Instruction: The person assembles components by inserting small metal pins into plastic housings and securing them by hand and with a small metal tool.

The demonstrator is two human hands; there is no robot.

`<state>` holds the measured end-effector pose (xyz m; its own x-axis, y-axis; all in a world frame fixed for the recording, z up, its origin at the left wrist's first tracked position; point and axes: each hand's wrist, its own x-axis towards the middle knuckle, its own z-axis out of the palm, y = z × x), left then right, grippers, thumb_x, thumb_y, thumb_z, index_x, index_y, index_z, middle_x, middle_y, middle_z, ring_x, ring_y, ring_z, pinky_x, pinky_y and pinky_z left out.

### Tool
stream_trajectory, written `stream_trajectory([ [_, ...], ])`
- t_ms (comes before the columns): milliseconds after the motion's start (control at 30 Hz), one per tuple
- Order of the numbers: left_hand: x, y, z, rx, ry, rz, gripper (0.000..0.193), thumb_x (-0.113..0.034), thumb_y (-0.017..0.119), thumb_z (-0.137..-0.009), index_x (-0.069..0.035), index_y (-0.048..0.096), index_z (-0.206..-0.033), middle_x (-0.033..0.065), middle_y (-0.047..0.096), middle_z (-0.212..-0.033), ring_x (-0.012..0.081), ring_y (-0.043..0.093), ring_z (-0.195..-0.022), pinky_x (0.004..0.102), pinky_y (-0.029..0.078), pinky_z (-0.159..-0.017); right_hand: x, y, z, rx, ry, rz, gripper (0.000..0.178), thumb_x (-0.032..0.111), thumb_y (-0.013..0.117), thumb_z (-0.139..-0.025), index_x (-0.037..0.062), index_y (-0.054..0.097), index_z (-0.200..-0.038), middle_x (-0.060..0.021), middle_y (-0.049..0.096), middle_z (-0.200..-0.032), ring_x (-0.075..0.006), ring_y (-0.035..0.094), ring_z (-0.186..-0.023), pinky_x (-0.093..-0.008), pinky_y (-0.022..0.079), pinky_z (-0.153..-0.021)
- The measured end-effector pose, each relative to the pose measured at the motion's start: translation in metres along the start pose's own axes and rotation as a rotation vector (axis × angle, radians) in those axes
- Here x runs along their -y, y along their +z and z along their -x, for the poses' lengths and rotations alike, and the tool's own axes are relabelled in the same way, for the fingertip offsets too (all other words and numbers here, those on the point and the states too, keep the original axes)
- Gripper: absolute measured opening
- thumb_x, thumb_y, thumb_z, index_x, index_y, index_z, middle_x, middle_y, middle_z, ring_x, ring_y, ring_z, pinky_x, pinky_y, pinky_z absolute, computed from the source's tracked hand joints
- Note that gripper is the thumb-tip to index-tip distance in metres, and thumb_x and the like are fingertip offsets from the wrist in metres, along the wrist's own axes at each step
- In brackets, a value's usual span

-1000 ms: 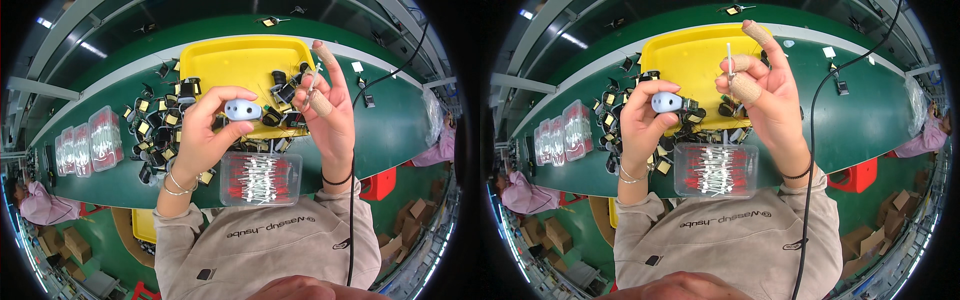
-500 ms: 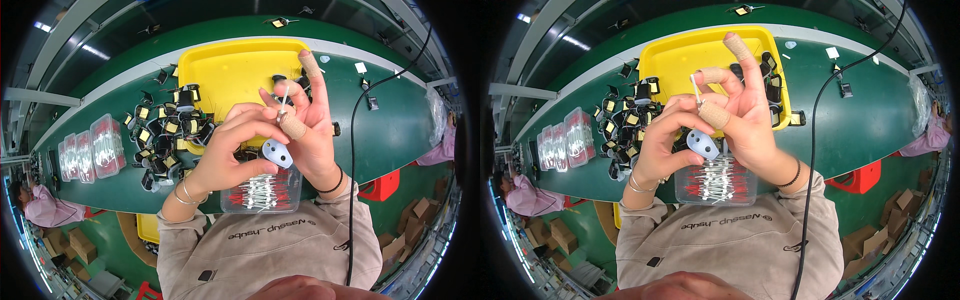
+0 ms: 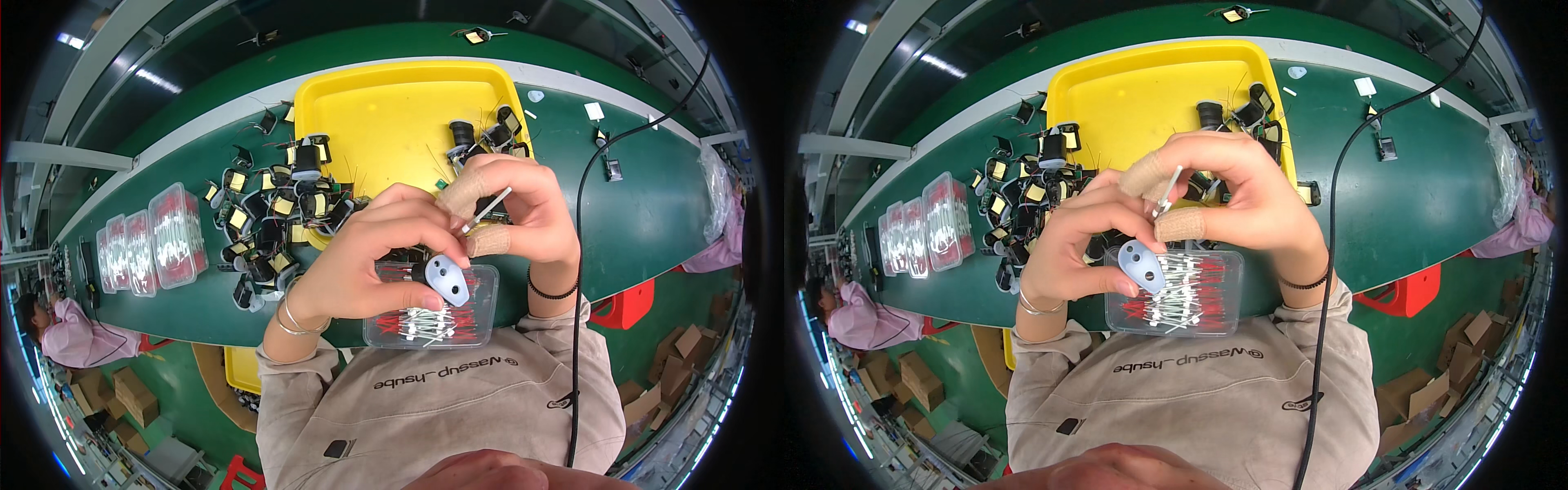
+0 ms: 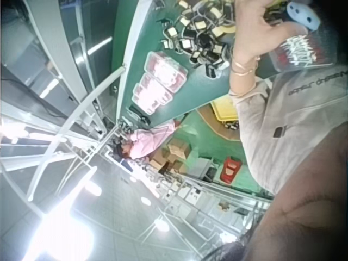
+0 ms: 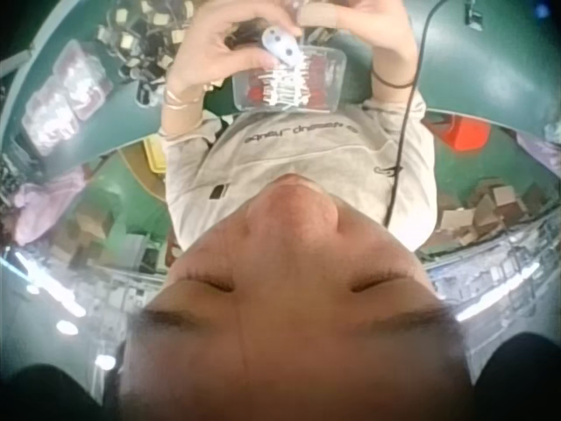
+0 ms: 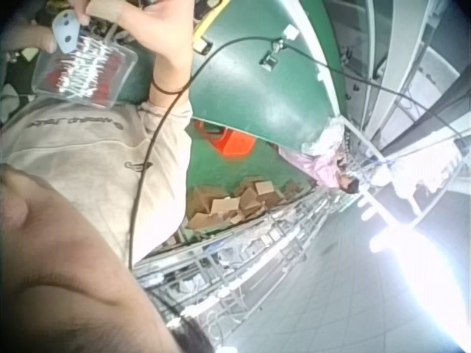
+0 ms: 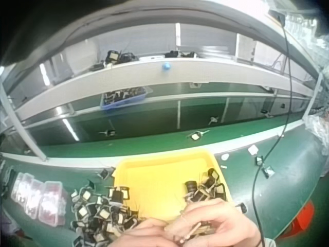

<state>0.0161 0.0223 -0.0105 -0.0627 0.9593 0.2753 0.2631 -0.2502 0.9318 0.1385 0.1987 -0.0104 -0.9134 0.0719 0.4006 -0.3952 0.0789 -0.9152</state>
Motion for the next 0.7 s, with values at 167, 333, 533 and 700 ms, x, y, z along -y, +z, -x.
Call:
stream_trajectory([
  [167,0.008,-0.001,0.000,-0.003,0.001,0.100,0.033,-0.021,0.078,-0.063,-0.010,0.068,-0.093,0.0040,0.064,-0.098,0.0229,0.055,-0.099,0.0342,0.039,-0.092,-0.001,0.000,0.001,-0.052,-0.127,0.105,0.019,0.002,0.072,-0.065,0.0008,0.070,-0.083,-0.0072,0.064,-0.078,-0.0146,0.058,-0.068,-0.0256,0.045,-0.061],
  [333,0.012,0.004,-0.002,-0.001,-0.007,0.109,0.034,-0.021,0.079,-0.064,-0.007,0.067,-0.093,0.0077,0.065,-0.099,0.0232,0.056,-0.099,0.0351,0.039,-0.092,0.003,0.002,0.008,-0.441,-0.267,0.124,0.018,-0.003,0.069,-0.064,-0.0020,0.067,-0.081,-0.0104,0.065,-0.079,-0.0180,0.059,-0.069,-0.0271,0.046,-0.063],
  [533,0.010,0.023,0.002,-0.208,0.017,-0.029,0.037,0.003,0.071,-0.071,-0.001,0.053,-0.103,0.0178,0.063,-0.106,0.0276,0.060,-0.105,0.0355,0.048,-0.089,0.016,0.017,0.021,-0.611,-0.319,0.134,0.036,-0.003,0.078,-0.059,-0.0045,0.062,-0.092,-0.0120,0.065,-0.076,-0.0192,0.062,-0.069,-0.0287,0.049,-0.066],
  [700,0.018,0.031,0.002,-0.412,0.139,-0.164,0.043,0.003,0.071,-0.070,-0.001,0.048,-0.106,0.0155,0.065,-0.103,0.0271,0.062,-0.100,0.0347,0.048,-0.086,0.031,0.026,0.024,-0.457,-0.447,0.442,0.027,0.003,0.082,-0.054,-0.0015,0.067,-0.075,-0.0100,0.066,-0.071,-0.0190,0.062,-0.063,-0.0290,0.050,-0.059],
])
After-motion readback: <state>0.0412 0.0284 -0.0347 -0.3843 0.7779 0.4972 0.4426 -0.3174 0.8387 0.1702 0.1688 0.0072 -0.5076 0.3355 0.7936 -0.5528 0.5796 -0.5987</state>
